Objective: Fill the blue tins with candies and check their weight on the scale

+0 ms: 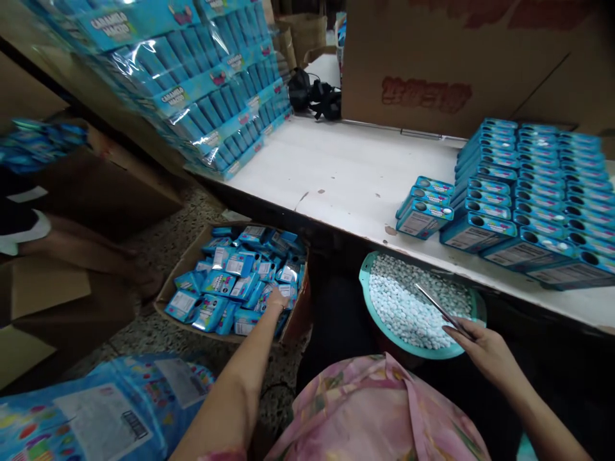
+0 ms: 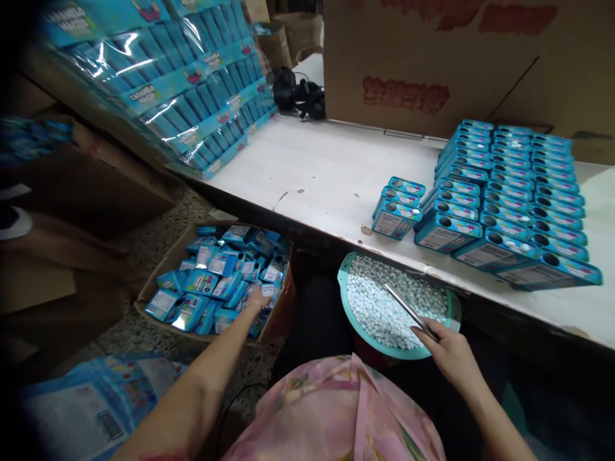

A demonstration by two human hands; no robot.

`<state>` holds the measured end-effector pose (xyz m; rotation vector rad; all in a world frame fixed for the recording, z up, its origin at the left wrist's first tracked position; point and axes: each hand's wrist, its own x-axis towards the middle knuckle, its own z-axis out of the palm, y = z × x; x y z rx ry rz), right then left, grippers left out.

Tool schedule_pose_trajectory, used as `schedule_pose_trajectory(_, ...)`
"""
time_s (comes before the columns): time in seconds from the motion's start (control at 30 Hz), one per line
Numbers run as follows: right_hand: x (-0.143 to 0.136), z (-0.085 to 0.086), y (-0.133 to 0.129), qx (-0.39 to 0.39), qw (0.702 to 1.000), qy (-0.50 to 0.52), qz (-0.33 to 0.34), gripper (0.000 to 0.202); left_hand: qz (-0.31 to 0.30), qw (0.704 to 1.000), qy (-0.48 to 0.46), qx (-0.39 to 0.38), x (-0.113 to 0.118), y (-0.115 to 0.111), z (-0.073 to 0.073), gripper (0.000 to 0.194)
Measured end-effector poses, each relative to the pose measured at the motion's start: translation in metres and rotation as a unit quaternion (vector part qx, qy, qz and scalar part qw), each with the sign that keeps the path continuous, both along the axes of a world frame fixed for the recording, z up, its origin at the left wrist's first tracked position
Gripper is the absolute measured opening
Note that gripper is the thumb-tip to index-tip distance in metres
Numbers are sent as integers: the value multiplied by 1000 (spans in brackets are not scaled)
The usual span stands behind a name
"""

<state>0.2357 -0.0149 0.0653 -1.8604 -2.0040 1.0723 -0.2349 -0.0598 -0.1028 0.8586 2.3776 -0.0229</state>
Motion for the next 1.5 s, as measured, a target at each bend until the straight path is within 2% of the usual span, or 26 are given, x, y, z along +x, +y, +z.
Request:
schedule_pose_trajectory(0.2,13,-12,-17,-19,999,23,-33,44,-5,995,-69,65,7,-24,4,75)
schedule_pose_trajectory(0.4,23,-16,-32,-20,998,42,-44,44,8,990,-65,125,4,-28,5,49)
schedule_pose_trajectory(0.53,20,-18,-35,-30,998,44,-46,45,31,981,-81,171,-9,-17,10,35)
schedule_pose_trajectory(0.63,13,-17,-31,-33,998,38,-37,44,47,972,-113,199,-3,-4,11,45)
schedule_pose_trajectory(0.77,6,-13,-25,-26,999,34,-30,42,31,960,-147,235,21,14,8,71)
schedule_pose_trajectory(0.87,11,-15,-26,-27,998,37,-36,41,12,957,-157,244,30,29,8,75)
schedule_pose_trajectory(1.1,20,-26,-38,-54,995,69,-53,44,-6,968,-133,214,24,61,14,86)
schedule_pose_trajectory(1.2,18,-27,-40,-60,994,72,-54,42,-36,963,-142,228,17,66,17,81)
schedule_pose_trajectory(1.27,18,-28,-40,-63,994,76,-51,43,-5,961,-159,224,11,63,18,75)
schedule_pose_trajectory(1.33,20,-29,-39,-66,993,76,-54,44,58,963,-162,207,5,53,18,72)
schedule_pose_trajectory(1.5,31,-32,-36,-60,993,41,-93,45,193,950,-182,165,-2,3,23,59)
